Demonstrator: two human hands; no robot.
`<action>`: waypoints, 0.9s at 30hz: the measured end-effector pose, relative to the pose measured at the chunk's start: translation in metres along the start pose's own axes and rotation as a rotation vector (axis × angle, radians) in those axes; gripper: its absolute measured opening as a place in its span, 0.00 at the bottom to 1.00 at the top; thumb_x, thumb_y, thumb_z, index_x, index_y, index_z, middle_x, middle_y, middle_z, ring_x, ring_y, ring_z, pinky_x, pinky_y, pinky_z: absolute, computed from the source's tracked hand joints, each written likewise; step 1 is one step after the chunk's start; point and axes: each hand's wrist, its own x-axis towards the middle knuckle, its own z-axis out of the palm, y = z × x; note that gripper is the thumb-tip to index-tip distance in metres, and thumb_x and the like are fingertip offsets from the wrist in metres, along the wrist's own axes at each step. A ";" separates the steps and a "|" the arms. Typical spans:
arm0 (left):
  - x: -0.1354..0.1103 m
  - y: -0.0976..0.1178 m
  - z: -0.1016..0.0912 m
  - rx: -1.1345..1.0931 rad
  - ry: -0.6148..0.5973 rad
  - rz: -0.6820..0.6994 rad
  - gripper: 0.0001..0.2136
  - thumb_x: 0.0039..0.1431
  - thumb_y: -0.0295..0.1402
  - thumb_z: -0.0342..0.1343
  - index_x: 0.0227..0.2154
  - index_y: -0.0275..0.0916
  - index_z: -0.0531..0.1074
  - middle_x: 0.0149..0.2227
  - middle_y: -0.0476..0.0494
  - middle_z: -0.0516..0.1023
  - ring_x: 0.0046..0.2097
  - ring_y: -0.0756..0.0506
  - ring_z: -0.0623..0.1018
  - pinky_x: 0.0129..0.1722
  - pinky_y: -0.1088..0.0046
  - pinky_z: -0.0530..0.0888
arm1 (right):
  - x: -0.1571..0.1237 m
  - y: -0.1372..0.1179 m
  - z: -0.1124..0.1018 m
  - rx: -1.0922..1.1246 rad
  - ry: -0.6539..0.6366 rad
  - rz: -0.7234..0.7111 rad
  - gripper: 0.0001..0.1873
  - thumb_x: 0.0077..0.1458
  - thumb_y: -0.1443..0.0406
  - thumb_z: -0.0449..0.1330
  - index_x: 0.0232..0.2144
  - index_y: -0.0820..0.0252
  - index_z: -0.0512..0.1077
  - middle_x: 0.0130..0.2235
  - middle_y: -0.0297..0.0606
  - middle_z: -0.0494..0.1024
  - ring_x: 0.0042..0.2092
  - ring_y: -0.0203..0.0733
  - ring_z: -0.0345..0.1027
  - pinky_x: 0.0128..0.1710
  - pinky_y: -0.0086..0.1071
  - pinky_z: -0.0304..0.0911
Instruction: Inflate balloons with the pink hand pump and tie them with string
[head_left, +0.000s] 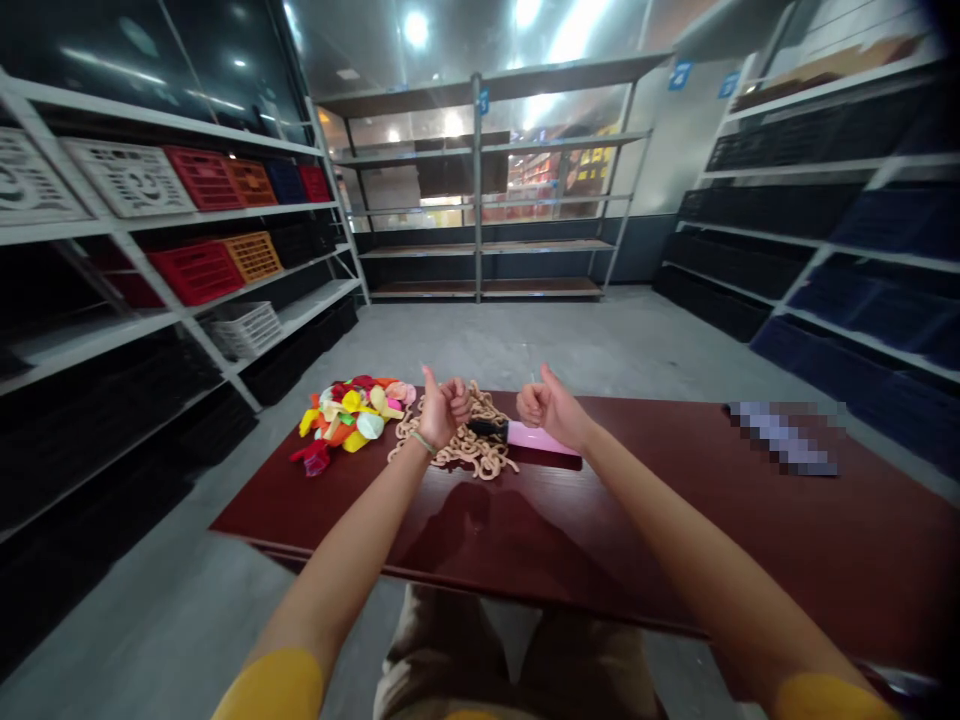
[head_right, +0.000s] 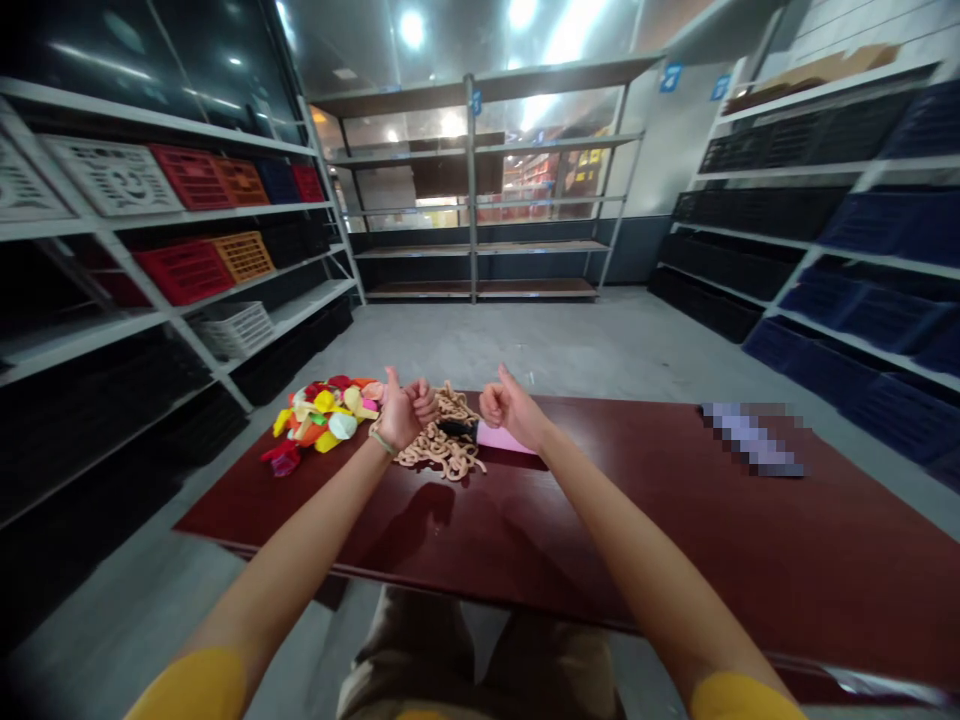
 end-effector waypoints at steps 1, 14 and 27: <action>-0.004 0.002 -0.006 0.068 0.074 0.026 0.31 0.55 0.65 0.40 0.24 0.38 0.65 0.18 0.54 0.56 0.18 0.53 0.58 0.18 0.78 0.57 | 0.001 0.002 0.004 -0.107 0.045 -0.019 0.31 0.60 0.41 0.44 0.20 0.56 0.60 0.19 0.29 0.57 0.23 0.33 0.50 0.24 0.30 0.50; -0.102 0.037 -0.150 1.404 0.782 0.562 0.14 0.54 0.25 0.56 0.45 0.38 0.71 0.43 0.39 0.71 0.44 0.42 0.73 0.50 0.60 0.70 | 0.007 0.081 0.079 -1.233 -0.063 -0.492 0.11 0.64 0.64 0.49 0.38 0.55 0.72 0.39 0.41 0.76 0.43 0.45 0.66 0.45 0.40 0.59; -0.090 0.042 -0.161 2.011 0.689 0.481 0.10 0.57 0.26 0.53 0.38 0.42 0.76 0.46 0.35 0.68 0.51 0.34 0.68 0.53 0.52 0.66 | -0.007 0.086 0.029 -1.330 0.028 -0.522 0.12 0.64 0.64 0.49 0.41 0.55 0.73 0.43 0.42 0.76 0.45 0.45 0.67 0.48 0.40 0.61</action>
